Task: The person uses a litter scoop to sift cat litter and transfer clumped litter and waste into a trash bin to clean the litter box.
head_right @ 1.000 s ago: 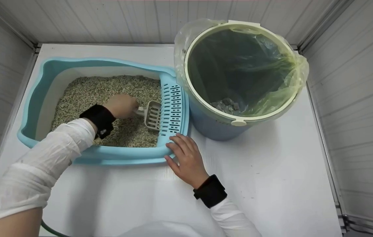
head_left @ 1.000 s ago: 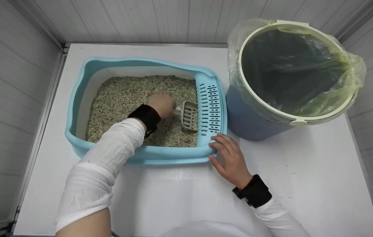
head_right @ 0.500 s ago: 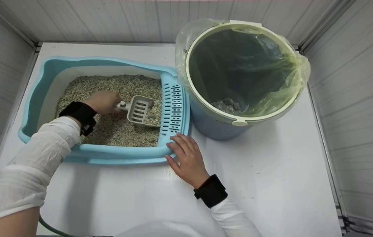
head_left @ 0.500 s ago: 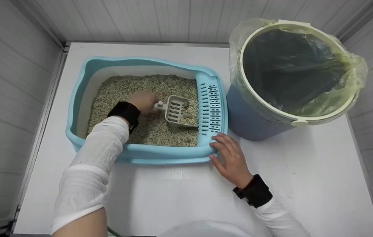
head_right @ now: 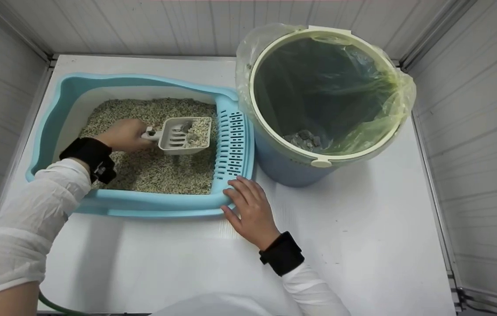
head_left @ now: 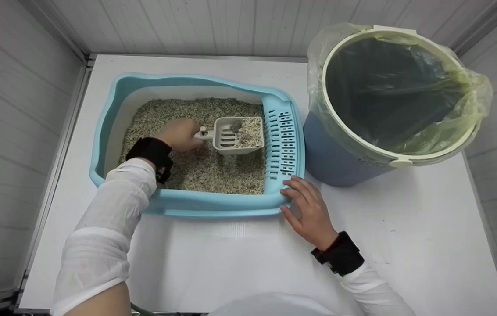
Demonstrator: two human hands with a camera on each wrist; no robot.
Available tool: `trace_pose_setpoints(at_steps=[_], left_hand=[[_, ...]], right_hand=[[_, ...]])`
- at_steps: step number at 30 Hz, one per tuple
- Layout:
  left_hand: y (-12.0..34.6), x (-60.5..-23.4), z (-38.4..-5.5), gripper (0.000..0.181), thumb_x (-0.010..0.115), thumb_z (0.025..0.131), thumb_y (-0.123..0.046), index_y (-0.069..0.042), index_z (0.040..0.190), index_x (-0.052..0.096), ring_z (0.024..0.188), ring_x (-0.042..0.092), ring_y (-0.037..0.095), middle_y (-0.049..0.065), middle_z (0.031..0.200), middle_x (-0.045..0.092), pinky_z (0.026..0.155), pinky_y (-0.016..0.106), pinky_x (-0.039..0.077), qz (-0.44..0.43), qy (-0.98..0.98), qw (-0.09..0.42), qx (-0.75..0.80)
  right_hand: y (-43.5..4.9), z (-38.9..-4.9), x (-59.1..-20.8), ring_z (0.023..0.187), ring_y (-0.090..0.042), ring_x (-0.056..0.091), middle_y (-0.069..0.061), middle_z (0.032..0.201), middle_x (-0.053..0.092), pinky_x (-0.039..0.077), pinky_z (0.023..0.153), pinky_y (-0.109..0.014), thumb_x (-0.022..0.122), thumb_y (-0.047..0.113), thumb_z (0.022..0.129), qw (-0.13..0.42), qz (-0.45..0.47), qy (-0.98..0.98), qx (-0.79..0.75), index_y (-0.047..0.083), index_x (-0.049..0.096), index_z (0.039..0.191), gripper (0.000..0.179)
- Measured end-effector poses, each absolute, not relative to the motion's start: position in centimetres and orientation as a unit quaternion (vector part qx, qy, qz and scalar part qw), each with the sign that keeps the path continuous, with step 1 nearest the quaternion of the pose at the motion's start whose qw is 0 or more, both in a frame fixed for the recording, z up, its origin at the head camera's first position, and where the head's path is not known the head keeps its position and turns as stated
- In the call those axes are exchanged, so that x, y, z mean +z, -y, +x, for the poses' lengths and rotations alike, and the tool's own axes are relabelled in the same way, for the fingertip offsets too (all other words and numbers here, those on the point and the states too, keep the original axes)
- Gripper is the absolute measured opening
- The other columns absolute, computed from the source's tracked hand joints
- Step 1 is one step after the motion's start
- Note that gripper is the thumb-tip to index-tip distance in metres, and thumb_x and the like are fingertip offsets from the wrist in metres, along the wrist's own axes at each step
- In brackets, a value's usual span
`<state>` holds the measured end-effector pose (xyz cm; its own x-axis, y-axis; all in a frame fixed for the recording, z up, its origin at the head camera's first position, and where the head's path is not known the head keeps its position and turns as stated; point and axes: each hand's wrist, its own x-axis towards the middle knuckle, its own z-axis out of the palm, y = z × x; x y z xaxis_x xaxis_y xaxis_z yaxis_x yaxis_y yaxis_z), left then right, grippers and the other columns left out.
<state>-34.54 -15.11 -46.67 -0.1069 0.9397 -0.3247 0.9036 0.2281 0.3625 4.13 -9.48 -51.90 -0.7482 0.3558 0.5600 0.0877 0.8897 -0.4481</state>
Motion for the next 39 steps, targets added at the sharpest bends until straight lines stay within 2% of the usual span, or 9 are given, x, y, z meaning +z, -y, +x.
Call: trace_pose_setpoints(at_steps=[4,11,16,21,24,25,31,35,39], left_hand=[[15.2,-46.4,-34.6,0.027,0.059,0.084,-0.020,-0.014,0.062,0.044,0.047,0.033,0.011,-0.003,0.056,0.039,0.046,0.026,0.029,0.602,-0.737,0.303,0.059],[15.3,-45.4,-34.4,0.030,0.058,0.086,-0.015,-0.015,0.059,0.044,0.042,0.028,0.007,-0.007,0.051,0.034,0.042,0.022,0.027,0.586,-0.704,0.395,0.075],[15.4,-44.7,-34.4,0.026,0.059,0.085,-0.017,-0.014,0.061,0.047,0.042,0.029,0.007,-0.006,0.051,0.036,0.042,0.023,0.028,0.580,-0.701,0.407,0.079],[15.7,-44.4,-34.8,0.028,0.060,0.084,-0.018,-0.015,0.061,0.045,0.044,0.031,0.008,-0.006,0.053,0.037,0.043,0.023,0.029,0.587,-0.711,0.378,0.090],[16.0,-44.1,-34.9,0.030,0.061,0.083,-0.018,-0.014,0.059,0.044,0.044,0.033,0.009,-0.004,0.053,0.039,0.044,0.024,0.030,0.599,-0.721,0.331,0.109],[16.3,-45.1,-34.6,0.030,0.061,0.083,-0.018,-0.014,0.059,0.044,0.044,0.034,0.010,-0.004,0.052,0.040,0.044,0.025,0.031,0.606,-0.730,0.289,0.128],[16.9,-44.1,-34.3,0.032,0.061,0.087,-0.026,-0.013,0.062,0.045,0.049,0.035,0.016,-0.003,0.052,0.036,0.050,0.031,0.031,0.621,-0.769,0.109,0.106],[17.5,-43.6,-34.2,0.024,0.066,0.086,-0.028,-0.010,0.073,0.056,0.052,0.044,0.021,0.000,0.053,0.043,0.049,0.034,0.034,0.625,-0.774,0.015,0.104],[18.0,-43.4,-34.1,0.022,0.068,0.085,-0.024,-0.011,0.072,0.055,0.051,0.049,0.024,0.004,0.056,0.051,0.045,0.036,0.034,0.620,-0.774,-0.052,0.116]], right_hand=[[9.5,4.1,-51.9,0.127,-0.029,0.045,-0.011,0.128,0.054,0.026,0.110,-0.037,0.050,0.034,0.098,0.332,-0.121,0.914,0.198,0.009,0.059,0.116,0.032],[9.5,4.1,-52.0,0.126,-0.030,0.045,-0.012,0.128,0.054,0.026,0.110,-0.038,0.050,0.035,0.098,0.337,-0.119,0.912,0.201,0.009,0.059,0.116,0.033],[9.5,4.1,-52.0,0.126,-0.030,0.045,-0.012,0.129,0.054,0.026,0.110,-0.037,0.051,0.035,0.098,0.338,-0.119,0.912,0.201,0.009,0.059,0.117,0.033],[9.6,4.1,-51.9,0.127,-0.028,0.045,-0.010,0.129,0.054,0.026,0.110,-0.036,0.050,0.035,0.098,0.331,-0.124,0.914,0.200,0.010,0.059,0.116,0.033],[9.6,4.2,-51.8,0.127,-0.028,0.045,-0.010,0.128,0.054,0.026,0.110,-0.036,0.049,0.036,0.098,0.328,-0.127,0.915,0.199,0.009,0.059,0.115,0.033],[9.0,4.3,-53.2,0.127,-0.028,0.045,-0.010,0.128,0.054,0.026,0.110,-0.036,0.049,0.036,0.098,0.336,-0.113,0.918,0.180,0.009,0.060,0.115,0.033],[9.0,4.2,-53.2,0.127,-0.028,0.045,-0.010,0.127,0.055,0.027,0.110,-0.037,0.049,0.036,0.098,0.340,-0.111,0.916,0.180,0.009,0.060,0.115,0.033],[9.0,4.2,-53.3,0.127,-0.029,0.045,-0.011,0.127,0.055,0.027,0.110,-0.038,0.049,0.036,0.098,0.339,-0.110,0.916,0.182,0.009,0.060,0.115,0.034],[9.0,4.2,-53.3,0.127,-0.030,0.044,-0.011,0.128,0.054,0.026,0.110,-0.039,0.049,0.036,0.098,0.338,-0.110,0.916,0.187,0.009,0.059,0.115,0.034]])
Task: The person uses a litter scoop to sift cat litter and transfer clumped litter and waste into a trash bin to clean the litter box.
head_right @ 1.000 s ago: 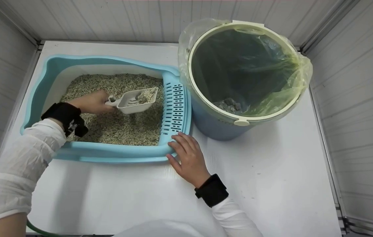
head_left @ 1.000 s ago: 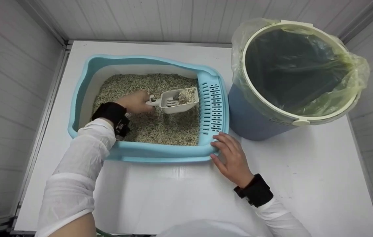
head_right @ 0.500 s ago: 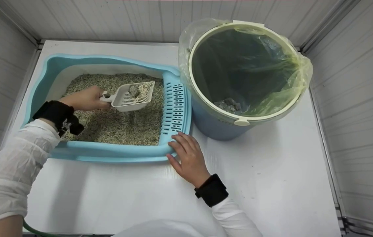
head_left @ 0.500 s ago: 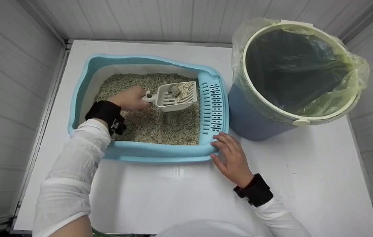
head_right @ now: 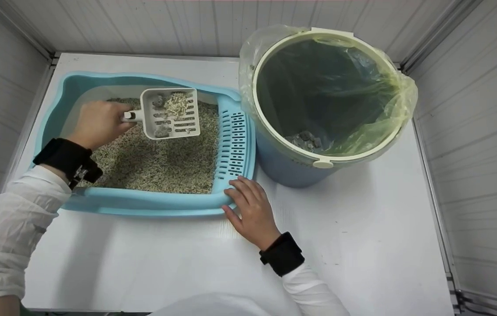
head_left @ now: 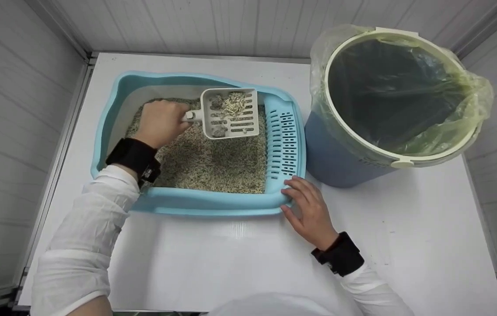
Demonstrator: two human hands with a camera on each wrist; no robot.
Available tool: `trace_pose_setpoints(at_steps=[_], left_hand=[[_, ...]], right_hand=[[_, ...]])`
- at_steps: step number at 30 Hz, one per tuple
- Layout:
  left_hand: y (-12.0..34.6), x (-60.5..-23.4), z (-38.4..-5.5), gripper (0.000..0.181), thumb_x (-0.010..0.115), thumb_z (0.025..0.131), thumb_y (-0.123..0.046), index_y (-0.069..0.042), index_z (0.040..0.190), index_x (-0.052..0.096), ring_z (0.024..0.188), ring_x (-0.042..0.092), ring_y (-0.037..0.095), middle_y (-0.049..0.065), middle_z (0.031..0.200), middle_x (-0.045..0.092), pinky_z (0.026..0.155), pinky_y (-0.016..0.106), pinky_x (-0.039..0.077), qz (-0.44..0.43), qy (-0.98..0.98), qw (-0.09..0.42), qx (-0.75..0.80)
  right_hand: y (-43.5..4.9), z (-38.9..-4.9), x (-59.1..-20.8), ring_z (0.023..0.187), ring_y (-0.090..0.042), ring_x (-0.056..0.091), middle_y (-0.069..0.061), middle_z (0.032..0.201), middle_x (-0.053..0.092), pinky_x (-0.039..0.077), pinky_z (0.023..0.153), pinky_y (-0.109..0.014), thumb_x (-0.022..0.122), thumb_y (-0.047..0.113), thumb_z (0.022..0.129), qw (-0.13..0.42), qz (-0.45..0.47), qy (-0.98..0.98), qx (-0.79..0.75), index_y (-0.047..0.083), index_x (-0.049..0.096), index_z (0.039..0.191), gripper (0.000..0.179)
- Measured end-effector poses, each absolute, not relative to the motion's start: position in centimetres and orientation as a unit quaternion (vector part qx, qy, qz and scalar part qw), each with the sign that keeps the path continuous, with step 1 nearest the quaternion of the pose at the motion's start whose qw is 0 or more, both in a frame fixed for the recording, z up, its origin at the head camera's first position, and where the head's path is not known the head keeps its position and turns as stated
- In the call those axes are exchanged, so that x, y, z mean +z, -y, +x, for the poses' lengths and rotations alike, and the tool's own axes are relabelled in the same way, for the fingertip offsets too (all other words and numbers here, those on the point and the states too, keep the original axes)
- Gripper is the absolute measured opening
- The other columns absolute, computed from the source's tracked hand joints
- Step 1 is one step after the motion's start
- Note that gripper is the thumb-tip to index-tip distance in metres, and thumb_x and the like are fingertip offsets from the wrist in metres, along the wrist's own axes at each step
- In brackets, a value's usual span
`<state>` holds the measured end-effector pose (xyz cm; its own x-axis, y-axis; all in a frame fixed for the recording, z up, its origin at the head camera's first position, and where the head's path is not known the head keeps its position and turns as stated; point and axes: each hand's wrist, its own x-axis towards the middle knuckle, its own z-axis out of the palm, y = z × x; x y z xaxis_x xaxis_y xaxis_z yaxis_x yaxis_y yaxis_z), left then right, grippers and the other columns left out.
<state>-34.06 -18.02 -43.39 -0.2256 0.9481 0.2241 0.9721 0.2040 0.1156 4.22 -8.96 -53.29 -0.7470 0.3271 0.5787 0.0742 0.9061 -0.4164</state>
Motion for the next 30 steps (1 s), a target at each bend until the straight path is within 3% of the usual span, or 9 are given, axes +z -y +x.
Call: trace_pose_setpoints(at_steps=[3,12,17,22,30], left_hand=[[18.4,-43.3,-34.0,0.026,0.068,0.084,-0.023,-0.010,0.070,0.052,0.051,0.051,0.025,0.006,0.057,0.055,0.044,0.038,0.036,-0.616,0.775,0.078,-0.117],[19.0,-43.1,-33.7,0.022,0.077,0.077,-0.022,-0.008,0.078,0.061,0.058,0.060,0.029,0.010,0.067,0.065,0.050,0.043,0.046,-0.614,0.772,0.120,-0.114],[18.9,-43.2,-33.7,0.021,0.074,0.081,-0.025,-0.009,0.078,0.061,0.057,0.060,0.029,0.009,0.066,0.064,0.050,0.044,0.046,-0.617,0.775,0.094,-0.094],[18.7,-42.8,-33.4,0.025,0.069,0.084,-0.028,-0.008,0.073,0.058,0.054,0.053,0.025,0.006,0.061,0.057,0.048,0.040,0.043,-0.612,0.787,0.027,-0.075],[18.3,-41.4,-32.8,0.024,0.060,0.084,-0.022,-0.012,0.066,0.049,0.049,0.036,0.013,-0.003,0.058,0.042,0.046,0.027,0.030,-0.540,0.804,-0.226,-0.103]], right_hand=[[8.9,4.3,-53.3,0.127,-0.029,0.044,-0.011,0.128,0.055,0.026,0.110,-0.038,0.050,0.036,0.098,0.338,-0.111,0.916,0.187,0.009,0.059,0.116,0.033],[8.9,4.2,-53.1,0.127,-0.028,0.045,-0.010,0.128,0.055,0.027,0.110,-0.036,0.051,0.035,0.097,0.337,-0.110,0.916,0.187,0.010,0.060,0.115,0.032],[8.9,4.3,-53.1,0.127,-0.028,0.045,-0.010,0.128,0.054,0.027,0.110,-0.036,0.051,0.036,0.097,0.334,-0.110,0.917,0.186,0.010,0.059,0.116,0.033],[8.9,4.3,-53.2,0.127,-0.028,0.045,-0.010,0.128,0.054,0.027,0.110,-0.037,0.050,0.036,0.097,0.338,-0.108,0.916,0.187,0.009,0.059,0.116,0.034],[8.9,4.3,-53.3,0.126,-0.029,0.045,-0.010,0.128,0.054,0.028,0.109,-0.037,0.051,0.036,0.097,0.340,-0.108,0.916,0.186,0.009,0.059,0.116,0.033]])
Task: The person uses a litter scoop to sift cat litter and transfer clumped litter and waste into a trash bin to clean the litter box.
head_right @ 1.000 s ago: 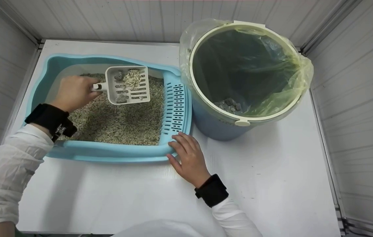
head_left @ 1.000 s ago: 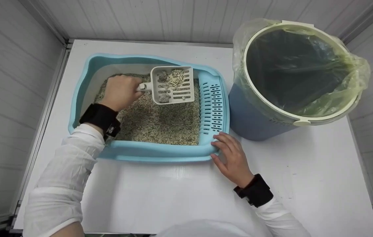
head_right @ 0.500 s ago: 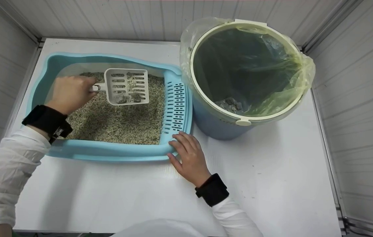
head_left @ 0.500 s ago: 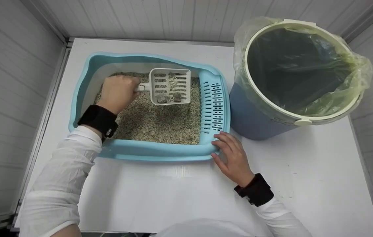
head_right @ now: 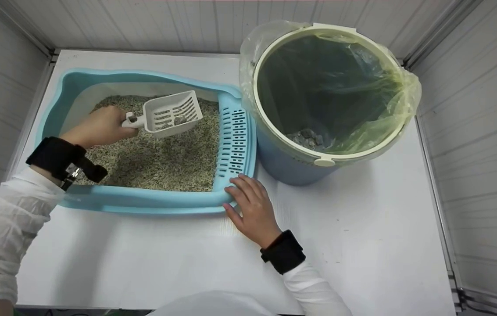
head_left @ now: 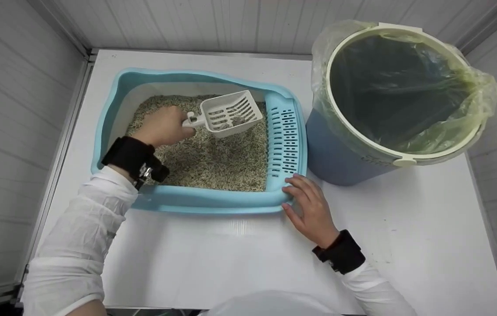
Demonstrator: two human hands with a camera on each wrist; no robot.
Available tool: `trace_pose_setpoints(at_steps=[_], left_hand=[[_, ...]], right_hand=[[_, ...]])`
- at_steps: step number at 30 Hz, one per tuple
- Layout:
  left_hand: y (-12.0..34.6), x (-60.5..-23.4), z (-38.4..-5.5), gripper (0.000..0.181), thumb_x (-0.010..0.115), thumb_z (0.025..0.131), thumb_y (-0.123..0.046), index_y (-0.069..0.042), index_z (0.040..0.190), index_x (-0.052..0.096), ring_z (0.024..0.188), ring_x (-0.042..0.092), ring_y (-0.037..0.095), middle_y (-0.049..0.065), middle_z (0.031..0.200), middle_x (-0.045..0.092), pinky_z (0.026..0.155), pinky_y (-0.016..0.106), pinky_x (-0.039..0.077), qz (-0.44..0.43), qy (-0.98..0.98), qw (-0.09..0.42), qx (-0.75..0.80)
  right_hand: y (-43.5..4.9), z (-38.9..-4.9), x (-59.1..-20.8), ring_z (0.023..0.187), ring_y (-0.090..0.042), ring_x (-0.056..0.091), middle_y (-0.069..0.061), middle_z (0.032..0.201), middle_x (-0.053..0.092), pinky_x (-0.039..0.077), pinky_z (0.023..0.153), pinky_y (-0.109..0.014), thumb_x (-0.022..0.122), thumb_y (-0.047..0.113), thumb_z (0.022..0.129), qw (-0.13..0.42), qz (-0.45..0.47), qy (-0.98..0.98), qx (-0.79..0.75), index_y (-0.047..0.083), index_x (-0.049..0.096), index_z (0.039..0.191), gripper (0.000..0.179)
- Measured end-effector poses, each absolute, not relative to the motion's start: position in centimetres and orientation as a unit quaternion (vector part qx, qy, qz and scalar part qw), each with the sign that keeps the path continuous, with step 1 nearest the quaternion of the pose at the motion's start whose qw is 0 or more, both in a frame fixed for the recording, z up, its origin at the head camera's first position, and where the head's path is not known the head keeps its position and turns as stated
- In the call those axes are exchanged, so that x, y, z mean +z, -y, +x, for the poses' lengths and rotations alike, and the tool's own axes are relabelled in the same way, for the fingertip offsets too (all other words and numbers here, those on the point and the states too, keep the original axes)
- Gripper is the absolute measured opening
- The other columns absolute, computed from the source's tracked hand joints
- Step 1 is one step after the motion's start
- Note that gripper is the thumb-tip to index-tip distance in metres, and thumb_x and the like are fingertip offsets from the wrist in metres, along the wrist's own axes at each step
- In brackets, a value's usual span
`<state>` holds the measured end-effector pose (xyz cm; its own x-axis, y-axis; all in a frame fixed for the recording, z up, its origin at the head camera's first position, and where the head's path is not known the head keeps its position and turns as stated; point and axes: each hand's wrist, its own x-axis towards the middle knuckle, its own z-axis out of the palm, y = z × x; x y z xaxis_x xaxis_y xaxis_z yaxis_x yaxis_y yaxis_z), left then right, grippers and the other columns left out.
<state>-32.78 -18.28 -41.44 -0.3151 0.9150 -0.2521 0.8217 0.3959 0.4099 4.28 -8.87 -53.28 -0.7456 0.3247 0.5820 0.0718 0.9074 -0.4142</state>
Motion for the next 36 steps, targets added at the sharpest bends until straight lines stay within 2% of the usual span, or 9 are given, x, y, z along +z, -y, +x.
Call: trace_pose_setpoints(at_steps=[4,8,15,22,25,30,36], left_hand=[[18.3,-40.9,-32.8,0.016,0.061,0.082,-0.017,-0.007,0.071,0.055,0.046,0.033,0.009,-0.004,0.058,0.043,0.042,0.022,0.030,0.510,-0.782,0.333,0.132],[18.3,-40.8,-32.8,0.013,0.062,0.082,-0.015,-0.005,0.075,0.057,0.047,0.033,0.008,-0.005,0.058,0.043,0.042,0.022,0.030,0.497,-0.774,0.367,0.139],[18.4,-40.7,-32.8,0.011,0.062,0.079,-0.017,-0.009,0.073,0.056,0.048,0.033,0.010,-0.004,0.060,0.043,0.044,0.023,0.029,0.499,-0.789,0.339,0.119],[18.4,-39.9,-32.3,0.018,0.061,0.082,-0.022,-0.011,0.069,0.054,0.048,0.035,0.011,-0.004,0.059,0.043,0.046,0.025,0.031,0.512,-0.804,0.291,0.086],[18.5,-39.3,-32.3,0.019,0.061,0.083,-0.023,-0.011,0.069,0.054,0.048,0.035,0.011,-0.004,0.058,0.042,0.045,0.025,0.030,0.511,-0.806,0.286,0.088],[18.5,-37.7,-32.5,0.023,0.059,0.085,-0.022,-0.012,0.066,0.049,0.047,0.032,0.011,-0.004,0.056,0.038,0.046,0.026,0.028,0.519,-0.804,0.267,0.113],[18.4,-34.3,-32.3,0.025,0.057,0.087,-0.026,-0.012,0.068,0.048,0.048,0.034,0.012,-0.004,0.058,0.040,0.045,0.027,0.029,0.515,-0.814,0.239,0.123]], right_hand=[[8.9,4.3,-53.3,0.127,-0.028,0.045,-0.010,0.128,0.054,0.027,0.109,-0.037,0.051,0.036,0.097,0.339,-0.110,0.916,0.187,0.009,0.059,0.116,0.033],[8.8,4.3,-53.3,0.127,-0.028,0.045,-0.010,0.128,0.054,0.027,0.109,-0.037,0.051,0.035,0.097,0.339,-0.110,0.915,0.187,0.010,0.060,0.115,0.033],[8.8,4.2,-53.3,0.127,-0.028,0.045,-0.009,0.128,0.055,0.028,0.109,-0.038,0.052,0.035,0.097,0.342,-0.108,0.914,0.189,0.010,0.060,0.114,0.031],[8.8,4.2,-53.3,0.126,-0.028,0.045,-0.009,0.128,0.055,0.028,0.109,-0.038,0.052,0.036,0.097,0.344,-0.108,0.914,0.187,0.010,0.060,0.114,0.032],[8.8,4.2,-53.3,0.126,-0.028,0.045,-0.009,0.128,0.055,0.028,0.109,-0.038,0.052,0.036,0.097,0.344,-0.109,0.914,0.188,0.010,0.060,0.114,0.032],[8.9,4.1,-53.3,0.127,-0.028,0.045,-0.009,0.127,0.055,0.028,0.109,-0.038,0.051,0.036,0.097,0.341,-0.112,0.914,0.188,0.010,0.060,0.113,0.032],[8.9,4.1,-53.3,0.126,-0.028,0.046,-0.009,0.127,0.056,0.028,0.109,-0.038,0.052,0.036,0.097,0.343,-0.113,0.914,0.188,0.010,0.061,0.113,0.032]])
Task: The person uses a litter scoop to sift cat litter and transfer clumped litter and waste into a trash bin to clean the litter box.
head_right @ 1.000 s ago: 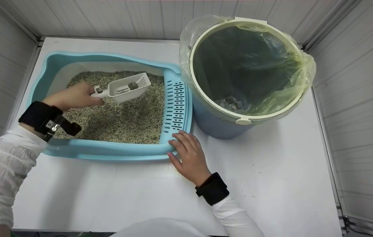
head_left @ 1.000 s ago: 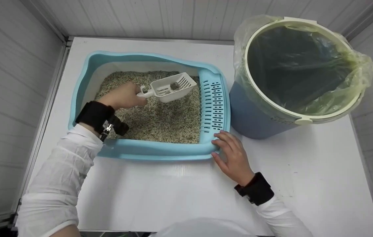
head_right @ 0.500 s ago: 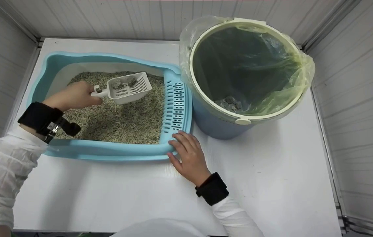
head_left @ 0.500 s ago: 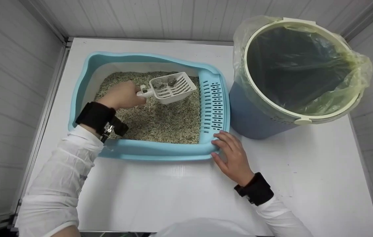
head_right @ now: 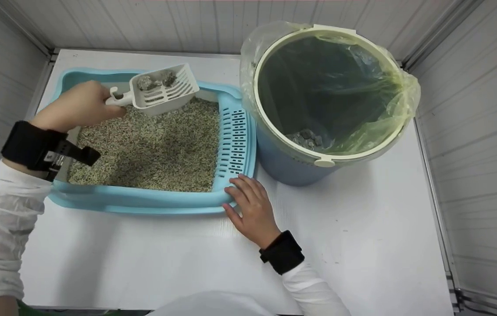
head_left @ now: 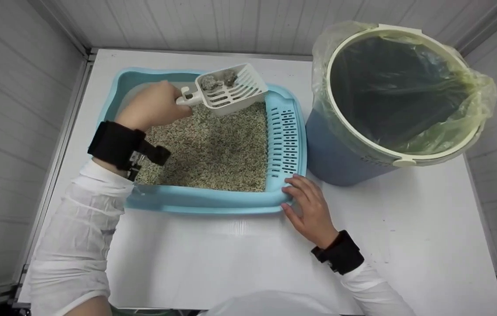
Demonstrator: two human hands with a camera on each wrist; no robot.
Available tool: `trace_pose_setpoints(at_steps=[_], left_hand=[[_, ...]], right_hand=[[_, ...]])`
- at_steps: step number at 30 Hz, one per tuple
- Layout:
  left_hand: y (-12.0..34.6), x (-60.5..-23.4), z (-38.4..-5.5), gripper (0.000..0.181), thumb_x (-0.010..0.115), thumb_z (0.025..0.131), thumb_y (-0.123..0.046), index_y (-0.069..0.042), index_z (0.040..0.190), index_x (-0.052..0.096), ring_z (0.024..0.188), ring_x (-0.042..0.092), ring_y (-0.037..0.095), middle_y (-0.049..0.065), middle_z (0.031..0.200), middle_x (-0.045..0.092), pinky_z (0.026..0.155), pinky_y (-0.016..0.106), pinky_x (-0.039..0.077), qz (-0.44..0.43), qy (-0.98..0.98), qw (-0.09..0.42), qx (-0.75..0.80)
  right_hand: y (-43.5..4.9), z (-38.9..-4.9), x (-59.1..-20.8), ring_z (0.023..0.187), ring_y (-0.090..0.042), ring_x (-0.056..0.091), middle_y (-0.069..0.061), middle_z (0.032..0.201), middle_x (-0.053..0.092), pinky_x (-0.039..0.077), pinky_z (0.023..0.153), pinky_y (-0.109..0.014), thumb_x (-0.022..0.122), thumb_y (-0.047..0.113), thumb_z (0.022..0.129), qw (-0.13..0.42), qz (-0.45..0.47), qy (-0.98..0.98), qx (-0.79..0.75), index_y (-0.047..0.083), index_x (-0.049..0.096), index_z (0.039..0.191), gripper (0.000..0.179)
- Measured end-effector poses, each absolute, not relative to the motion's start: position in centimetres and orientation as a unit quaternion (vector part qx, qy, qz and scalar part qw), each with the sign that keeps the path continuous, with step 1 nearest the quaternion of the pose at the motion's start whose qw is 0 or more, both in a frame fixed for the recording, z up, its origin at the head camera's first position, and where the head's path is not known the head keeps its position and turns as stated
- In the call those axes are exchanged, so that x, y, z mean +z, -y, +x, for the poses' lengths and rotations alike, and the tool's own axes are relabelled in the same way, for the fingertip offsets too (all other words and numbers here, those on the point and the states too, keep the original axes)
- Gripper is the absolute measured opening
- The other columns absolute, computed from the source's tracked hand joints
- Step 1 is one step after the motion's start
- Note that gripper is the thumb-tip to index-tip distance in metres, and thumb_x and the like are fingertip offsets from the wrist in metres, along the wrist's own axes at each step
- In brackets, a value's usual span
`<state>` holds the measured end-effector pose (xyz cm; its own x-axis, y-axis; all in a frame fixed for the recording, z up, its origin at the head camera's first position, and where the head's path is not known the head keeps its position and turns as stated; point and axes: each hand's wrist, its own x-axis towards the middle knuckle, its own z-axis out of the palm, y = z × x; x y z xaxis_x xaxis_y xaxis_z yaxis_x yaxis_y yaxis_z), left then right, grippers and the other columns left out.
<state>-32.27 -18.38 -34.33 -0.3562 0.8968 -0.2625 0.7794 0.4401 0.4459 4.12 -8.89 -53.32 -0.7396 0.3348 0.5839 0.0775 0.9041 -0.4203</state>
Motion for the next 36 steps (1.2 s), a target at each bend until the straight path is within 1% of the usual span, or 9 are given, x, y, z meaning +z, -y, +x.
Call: trace_pose_setpoints(at_steps=[3,9,15,21,23,25,29,32,36], left_hand=[[18.2,-32.1,-31.7,0.024,0.055,0.086,-0.029,-0.012,0.070,0.050,0.050,0.035,0.013,-0.004,0.059,0.041,0.047,0.028,0.029,0.512,-0.822,0.220,0.114],[17.0,-28.2,-29.6,0.019,0.055,0.083,-0.024,-0.013,0.068,0.050,0.048,0.034,0.011,-0.005,0.057,0.040,0.045,0.026,0.028,0.531,-0.813,0.208,0.121],[14.7,-26.0,-26.4,0.016,0.057,0.085,-0.026,-0.012,0.078,0.058,0.057,0.041,0.015,-0.002,0.066,0.048,0.051,0.028,0.033,0.555,-0.806,0.190,0.083],[11.8,-25.1,-22.7,0.020,0.056,0.086,-0.028,-0.018,0.070,0.048,0.063,0.043,0.013,-0.004,0.069,0.046,0.055,0.028,0.037,0.569,-0.806,0.161,0.026],[10.9,-24.9,-21.7,0.023,0.055,0.087,-0.028,-0.019,0.069,0.044,0.064,0.045,0.013,-0.004,0.070,0.046,0.055,0.028,0.039,0.573,-0.808,0.138,0.005],[10.1,-24.8,-20.6,0.020,0.053,0.089,-0.028,-0.017,0.073,0.048,0.067,0.049,0.015,-0.003,0.074,0.048,0.057,0.031,0.045,0.580,-0.808,0.102,-0.007],[8.9,-24.8,-18.6,0.017,0.046,0.093,-0.017,-0.013,0.080,0.057,0.067,0.052,0.016,-0.002,0.074,0.051,0.058,0.032,0.045,0.592,-0.806,0.004,0.004],[8.0,-25.1,-17.2,0.027,0.040,0.091,-0.002,-0.014,0.069,0.052,0.060,0.045,0.013,-0.003,0.065,0.045,0.049,0.028,0.035,0.597,-0.799,-0.069,0.015],[6.8,-25.6,-15.5,0.034,0.034,0.081,0.010,-0.016,0.059,0.031,0.052,0.027,0.009,-0.005,0.057,0.027,0.043,0.026,0.019,0.604,-0.782,-0.152,-0.010]], right_hand=[[8.9,4.2,-53.3,0.127,-0.028,0.045,-0.008,0.127,0.055,0.028,0.109,-0.038,0.051,0.036,0.097,0.340,-0.115,0.915,0.187,0.010,0.060,0.113,0.032],[8.9,4.3,-53.2,0.127,-0.027,0.044,-0.009,0.128,0.055,0.027,0.110,-0.037,0.051,0.036,0.097,0.334,-0.119,0.916,0.185,0.010,0.060,0.113,0.032],[8.9,4.2,-53.4,0.127,-0.027,0.045,-0.009,0.128,0.055,0.027,0.110,-0.037,0.050,0.036,0.098,0.336,-0.117,0.916,0.185,0.010,0.060,0.114,0.032],[9.0,4.1,-53.5,0.126,-0.029,0.045,-0.010,0.127,0.055,0.028,0.109,-0.039,0.052,0.035,0.097,0.339,-0.119,0.914,0.187,0.009,0.060,0.113,0.032],[9.0,4.0,-53.5,0.126,-0.029,0.045,-0.010,0.127,0.055,0.028,0.108,-0.039,0.052,0.035,0.097,0.338,-0.119,0.916,0.182,0.009,0.060,0.113,0.031],[9.1,4.0,-53.5,0.126,-0.028,0.045,-0.010,0.127,0.055,0.029,0.108,-0.039,0.052,0.035,0.097,0.336,-0.119,0.917,0.179,0.009,0.060,0.113,0.032],[9.1,4.1,-53.5,0.126,-0.027,0.045,-0.009,0.127,0.055,0.028,0.109,-0.038,0.051,0.036,0.097,0.337,-0.118,0.917,0.177,0.009,0.060,0.113,0.032],[9.1,4.1,-53.4,0.126,-0.027,0.045,-0.009,0.127,0.055,0.027,0.109,-0.037,0.051,0.035,0.097,0.338,-0.119,0.917,0.177,0.009,0.060,0.113,0.032],[9.0,4.1,-53.4,0.127,-0.027,0.045,-0.008,0.128,0.055,0.027,0.110,-0.038,0.050,0.035,0.098,0.340,-0.119,0.916,0.179,0.010,0.060,0.113,0.032]])
